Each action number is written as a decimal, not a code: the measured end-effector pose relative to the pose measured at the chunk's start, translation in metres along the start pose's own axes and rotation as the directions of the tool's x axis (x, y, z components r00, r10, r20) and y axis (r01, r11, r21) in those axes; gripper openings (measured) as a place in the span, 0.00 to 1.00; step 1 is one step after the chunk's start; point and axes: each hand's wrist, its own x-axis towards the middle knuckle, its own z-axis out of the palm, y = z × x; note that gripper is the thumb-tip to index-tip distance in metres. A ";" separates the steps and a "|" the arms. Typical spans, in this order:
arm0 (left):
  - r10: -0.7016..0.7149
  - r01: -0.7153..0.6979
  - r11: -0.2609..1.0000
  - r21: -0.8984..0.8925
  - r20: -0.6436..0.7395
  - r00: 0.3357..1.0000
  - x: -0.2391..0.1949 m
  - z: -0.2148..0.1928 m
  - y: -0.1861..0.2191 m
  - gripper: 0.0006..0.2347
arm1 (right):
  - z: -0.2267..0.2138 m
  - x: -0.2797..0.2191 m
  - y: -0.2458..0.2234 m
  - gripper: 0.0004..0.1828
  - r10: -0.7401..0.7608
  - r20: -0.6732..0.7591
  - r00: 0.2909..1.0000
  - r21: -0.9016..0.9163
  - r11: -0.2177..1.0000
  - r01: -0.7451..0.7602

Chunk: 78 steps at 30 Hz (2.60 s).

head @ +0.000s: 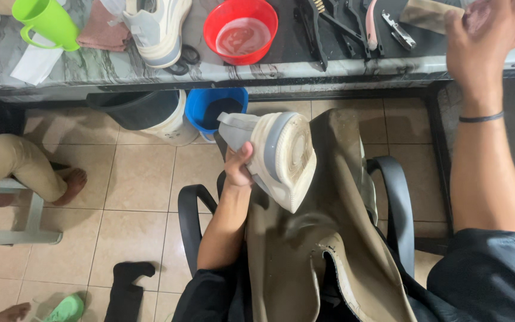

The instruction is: The person scrubs the sole of a white sneaker with a small brush, then wipes it with a cloth. They continue scrubbing the sides and sole with a larger brush, repeatedly dipping the brush into a red bowl of water and wiping the shoe with the cloth.

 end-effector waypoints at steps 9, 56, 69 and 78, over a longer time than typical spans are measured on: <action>0.049 -0.053 0.996 -0.077 -0.055 0.997 0.021 0.003 0.016 0.20 | 0.033 -0.006 -0.005 0.17 -0.124 0.034 0.992 0.060 0.991 0.122; -0.238 0.127 0.943 -0.308 -0.359 0.903 0.045 -0.054 -0.021 0.28 | 0.144 0.005 -0.103 0.20 -0.187 0.208 0.960 0.139 0.977 0.161; 0.130 -0.116 0.991 0.062 -0.358 0.924 0.043 -0.023 0.026 0.24 | 0.163 0.092 -0.116 0.15 -0.211 0.378 0.902 0.246 0.962 0.122; 0.205 -0.150 0.969 0.196 -0.296 0.933 0.025 -0.026 0.033 0.27 | 0.205 0.164 -0.192 0.22 -0.022 0.672 0.740 -0.121 0.983 0.139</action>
